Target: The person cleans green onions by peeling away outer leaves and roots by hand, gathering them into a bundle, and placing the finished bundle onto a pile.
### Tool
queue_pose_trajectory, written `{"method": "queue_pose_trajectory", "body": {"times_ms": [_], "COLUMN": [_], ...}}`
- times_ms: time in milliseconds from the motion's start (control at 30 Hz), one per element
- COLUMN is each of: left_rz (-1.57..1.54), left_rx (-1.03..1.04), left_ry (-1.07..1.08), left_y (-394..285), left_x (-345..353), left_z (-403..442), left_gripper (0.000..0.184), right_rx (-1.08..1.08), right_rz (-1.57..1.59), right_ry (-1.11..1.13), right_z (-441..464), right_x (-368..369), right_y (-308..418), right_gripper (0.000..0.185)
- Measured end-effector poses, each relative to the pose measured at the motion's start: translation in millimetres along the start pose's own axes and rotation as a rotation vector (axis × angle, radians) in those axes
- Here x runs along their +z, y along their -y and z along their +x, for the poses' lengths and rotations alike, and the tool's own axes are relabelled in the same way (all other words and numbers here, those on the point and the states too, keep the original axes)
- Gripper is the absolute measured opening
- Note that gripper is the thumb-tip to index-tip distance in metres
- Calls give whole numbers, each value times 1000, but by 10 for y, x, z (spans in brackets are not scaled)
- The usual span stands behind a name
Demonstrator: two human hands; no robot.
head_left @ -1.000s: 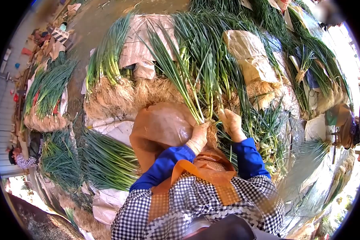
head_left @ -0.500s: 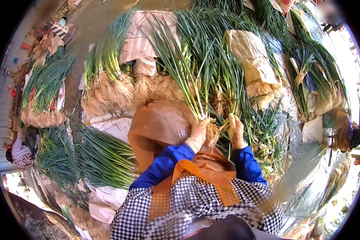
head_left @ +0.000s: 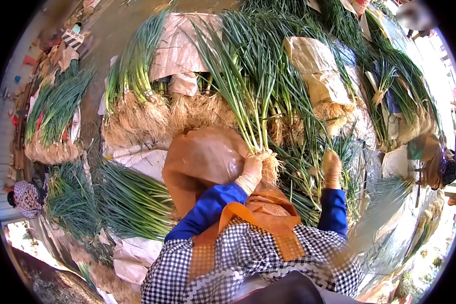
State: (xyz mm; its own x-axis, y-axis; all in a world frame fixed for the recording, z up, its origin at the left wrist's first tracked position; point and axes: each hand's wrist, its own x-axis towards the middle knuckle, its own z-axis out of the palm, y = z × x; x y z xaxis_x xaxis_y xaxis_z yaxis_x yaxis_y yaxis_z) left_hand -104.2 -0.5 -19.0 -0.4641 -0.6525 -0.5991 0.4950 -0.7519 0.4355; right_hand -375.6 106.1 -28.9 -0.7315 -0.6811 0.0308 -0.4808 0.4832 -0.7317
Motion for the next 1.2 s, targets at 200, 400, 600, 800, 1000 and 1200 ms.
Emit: {"method": "queue_pose_trajectory", "body": {"times_ms": [200,400,600,800,1000,1200], "left_rz": [-127,-5,-128,-112,-86,51], "left_rx": [-114,-5,-18,-3,-87,81], "left_ry": [90,-24,-115,-85,-27,25], "left_y": [9,39,24,12,-32,-32], "left_x": [-100,-83,-168,-164,-157,-199], "left_z": [60,45,135,122,73,11], "left_gripper": [22,14,9,17,18,20], "right_rx": [-120,-86,-431,-160,-218,-999], "right_rz": [-430,611,71,-575,-175,-137], "right_ry": [228,686,455,380,365,601], "right_z": [58,272,-331,-96,61,-300], "right_x": [89,1757,978,-143,245,962], "right_y": [453,1278,1553,441,1434,1403], "right_gripper": [55,52,38,34,44,29]}}
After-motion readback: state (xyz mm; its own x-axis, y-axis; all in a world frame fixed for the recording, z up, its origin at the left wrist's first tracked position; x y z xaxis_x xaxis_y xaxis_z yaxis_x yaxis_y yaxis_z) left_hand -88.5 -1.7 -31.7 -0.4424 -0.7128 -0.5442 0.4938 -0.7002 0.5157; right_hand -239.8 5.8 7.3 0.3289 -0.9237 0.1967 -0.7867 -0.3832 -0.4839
